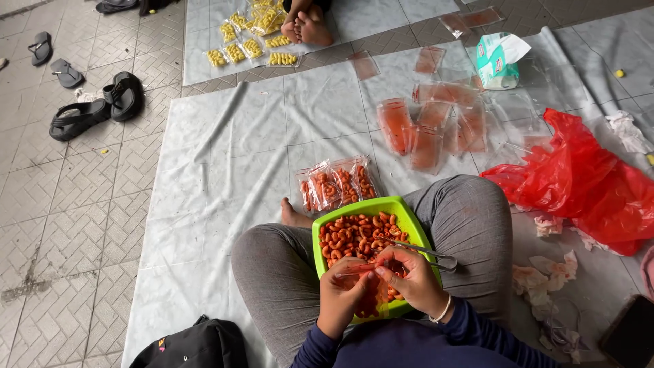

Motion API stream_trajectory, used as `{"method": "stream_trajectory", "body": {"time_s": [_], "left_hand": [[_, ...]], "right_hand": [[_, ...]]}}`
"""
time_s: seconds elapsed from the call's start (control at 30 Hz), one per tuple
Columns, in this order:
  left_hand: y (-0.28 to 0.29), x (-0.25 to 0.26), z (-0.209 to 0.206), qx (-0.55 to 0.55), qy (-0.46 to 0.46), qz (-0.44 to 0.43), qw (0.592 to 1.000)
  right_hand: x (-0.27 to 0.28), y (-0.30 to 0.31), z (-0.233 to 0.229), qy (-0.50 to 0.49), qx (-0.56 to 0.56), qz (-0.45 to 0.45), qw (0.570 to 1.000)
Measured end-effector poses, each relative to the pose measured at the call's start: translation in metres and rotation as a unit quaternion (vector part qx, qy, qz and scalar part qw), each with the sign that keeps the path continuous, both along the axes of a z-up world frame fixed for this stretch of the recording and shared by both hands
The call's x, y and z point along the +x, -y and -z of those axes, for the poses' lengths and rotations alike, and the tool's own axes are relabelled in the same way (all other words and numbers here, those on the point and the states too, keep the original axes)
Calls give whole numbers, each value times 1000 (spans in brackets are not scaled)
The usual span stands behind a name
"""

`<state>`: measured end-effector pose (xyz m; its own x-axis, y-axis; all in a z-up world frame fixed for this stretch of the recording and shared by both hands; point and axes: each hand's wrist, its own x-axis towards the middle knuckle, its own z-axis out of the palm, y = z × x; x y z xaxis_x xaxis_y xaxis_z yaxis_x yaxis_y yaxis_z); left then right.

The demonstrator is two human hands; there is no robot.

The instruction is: Filling small plastic bags with snacks using a metal scoop while sitting on the floor

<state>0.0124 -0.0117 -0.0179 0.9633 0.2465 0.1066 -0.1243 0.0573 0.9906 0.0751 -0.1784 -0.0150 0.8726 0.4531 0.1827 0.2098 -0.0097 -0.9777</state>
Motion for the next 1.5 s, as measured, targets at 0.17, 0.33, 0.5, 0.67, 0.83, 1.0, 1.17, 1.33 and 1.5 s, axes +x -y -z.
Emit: {"method": "stream_trajectory", "body": {"time_s": [0.17,0.33,0.5,0.67,0.83,1.0,1.17,1.33,1.5], "left_hand": [[4,1,4,-6,-13,-8,1000],[9,2,-8,-17,-42,-31,998],[12,-1,-29,99,19,-80,992],[7,-3,-27,135,32,-94,986],[1,-4,-17,177,40,-113,977],[-9,-6,-31,197,52,-109,973],[-33,-3,-26,139,59,-113,982],[-110,34,17,-33,-22,-290,956],[-184,129,62,-56,-109,-294,948]], "right_hand": [[-3,0,-15,62,-3,31,998],[-1,0,-31,118,-12,51,992],[0,6,-31,115,-20,62,991],[2,14,-28,131,-36,66,989],[8,23,-26,137,-49,71,987],[11,33,-21,152,-66,81,983],[26,45,-22,122,-67,63,988],[59,113,18,45,-54,208,976],[75,178,83,124,-264,390,873]]}}
